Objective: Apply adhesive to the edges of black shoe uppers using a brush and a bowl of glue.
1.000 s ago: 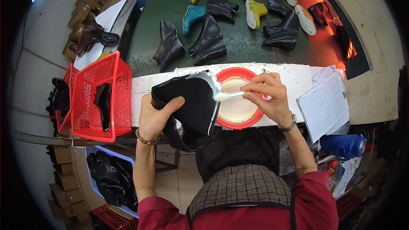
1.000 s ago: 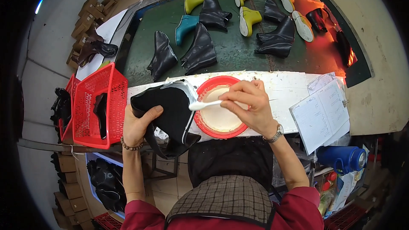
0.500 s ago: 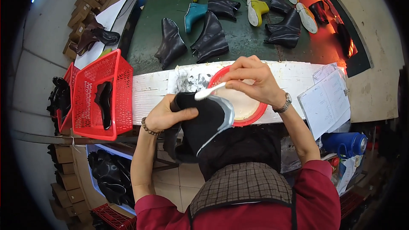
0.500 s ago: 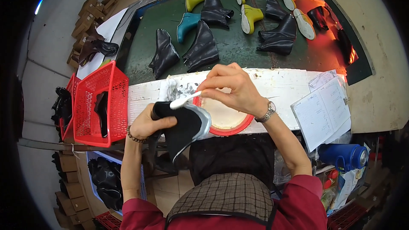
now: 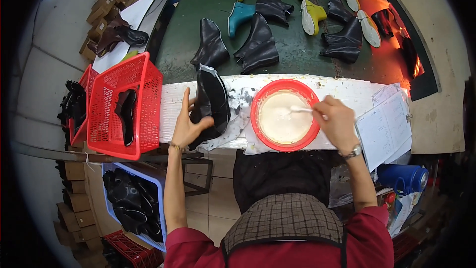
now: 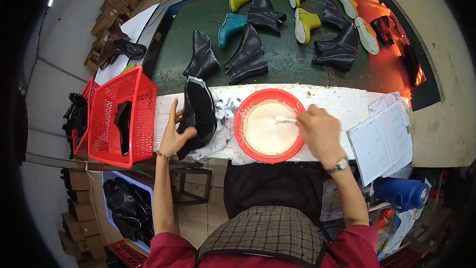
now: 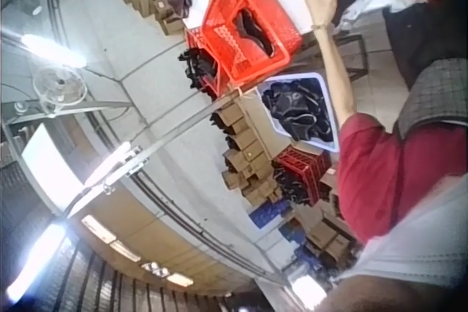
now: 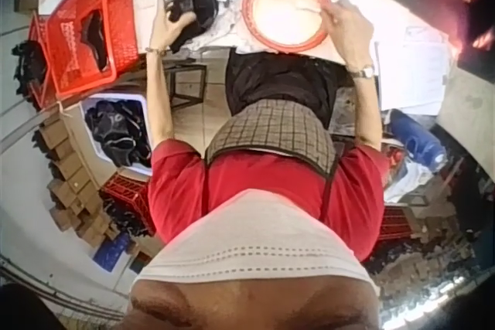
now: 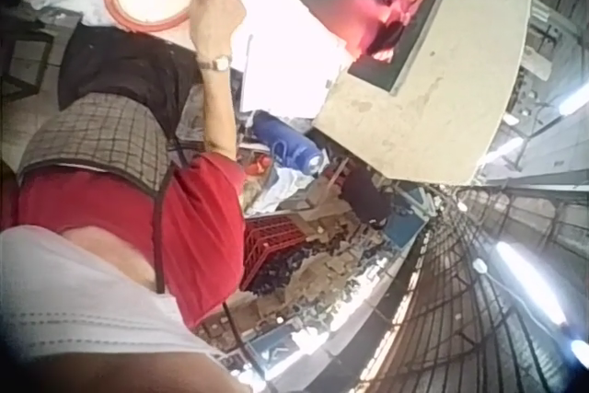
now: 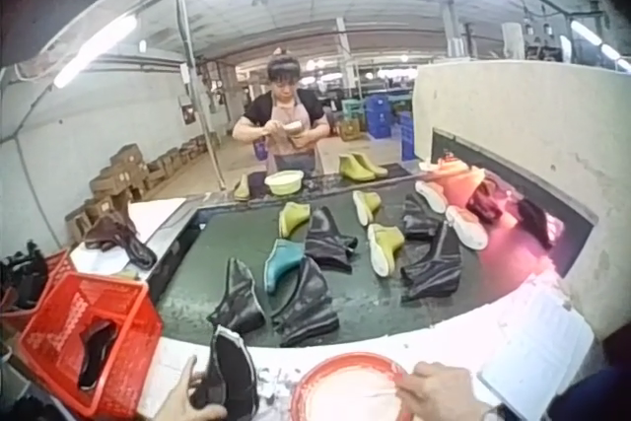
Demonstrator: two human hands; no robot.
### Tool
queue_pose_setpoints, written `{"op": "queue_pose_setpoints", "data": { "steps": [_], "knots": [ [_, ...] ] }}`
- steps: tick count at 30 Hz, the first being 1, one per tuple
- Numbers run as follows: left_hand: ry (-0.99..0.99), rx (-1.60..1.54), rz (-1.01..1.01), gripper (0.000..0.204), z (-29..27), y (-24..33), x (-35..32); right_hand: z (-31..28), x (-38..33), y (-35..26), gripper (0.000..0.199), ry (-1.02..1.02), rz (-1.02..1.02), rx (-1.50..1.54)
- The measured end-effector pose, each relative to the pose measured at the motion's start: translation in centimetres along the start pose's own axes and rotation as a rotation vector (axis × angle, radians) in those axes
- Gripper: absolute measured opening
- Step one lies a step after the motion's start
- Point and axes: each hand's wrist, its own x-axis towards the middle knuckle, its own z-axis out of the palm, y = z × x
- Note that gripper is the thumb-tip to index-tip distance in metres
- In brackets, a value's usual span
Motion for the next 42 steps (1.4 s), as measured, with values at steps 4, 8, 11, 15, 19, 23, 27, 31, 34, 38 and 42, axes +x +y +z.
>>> {"op": "queue_pose_setpoints", "data": {
  "steps": [4, 8, 11, 15, 19, 23, 27, 31, 34, 38, 42],
  "knots": [
    [-0.021, 0.376, 0.134, 0.131, 0.5, 2.4, -3.4, -1.5, -2.1, 2.5, 0.015, -0.045, 0.23, 0.137],
    [0.101, 0.367, 0.235, 0.104, 1.9, 1.3, -3.6, -1.5, -2.3, 2.6, 0.019, 0.025, 0.283, 0.36],
    [0.226, 0.166, 0.194, 0.086, 1.6, -0.5, -3.7, -1.4, -2.7, 3.4, 0.018, -0.088, 0.234, 0.17],
    [0.367, 0.307, 0.361, 0.081, 2.5, 4.4, -4.6, -1.5, -1.5, 0.3, 0.015, 0.136, 0.218, 0.437],
    [0.354, 0.332, 0.46, 0.075, 3.8, 9.7, -5.2, -1.1, 0.6, -3.7, 0.015, 0.142, 0.053, 0.71],
    [0.31, 0.304, 0.537, 0.072, 4.6, 11.4, -5.7, -0.4, 1.0, -4.3, 0.012, 0.106, 0.024, 0.785],
    [0.259, 0.257, 0.577, 0.065, 4.5, 12.4, -6.8, -1.0, 1.6, -1.9, 0.01, 0.222, 0.04, 0.713],
    [0.16, 0.198, 0.668, 0.056, 4.3, 12.2, -7.1, -2.2, 4.0, 0.3, 0.01, 0.323, -0.005, 0.611],
    [0.145, 0.187, 0.673, 0.054, 4.3, 12.6, -6.7, -3.0, 6.1, 0.9, 0.013, 0.379, -0.039, 0.611],
    [0.207, 0.22, 0.576, 0.058, 4.4, 13.9, -5.9, -3.3, 5.6, 0.3, 0.018, 0.398, -0.118, 0.647],
    [0.301, 0.243, 0.585, 0.067, 4.7, 14.2, -4.5, -2.1, 2.8, -2.1, 0.022, 0.34, -0.14, 0.673]
  ]
}}
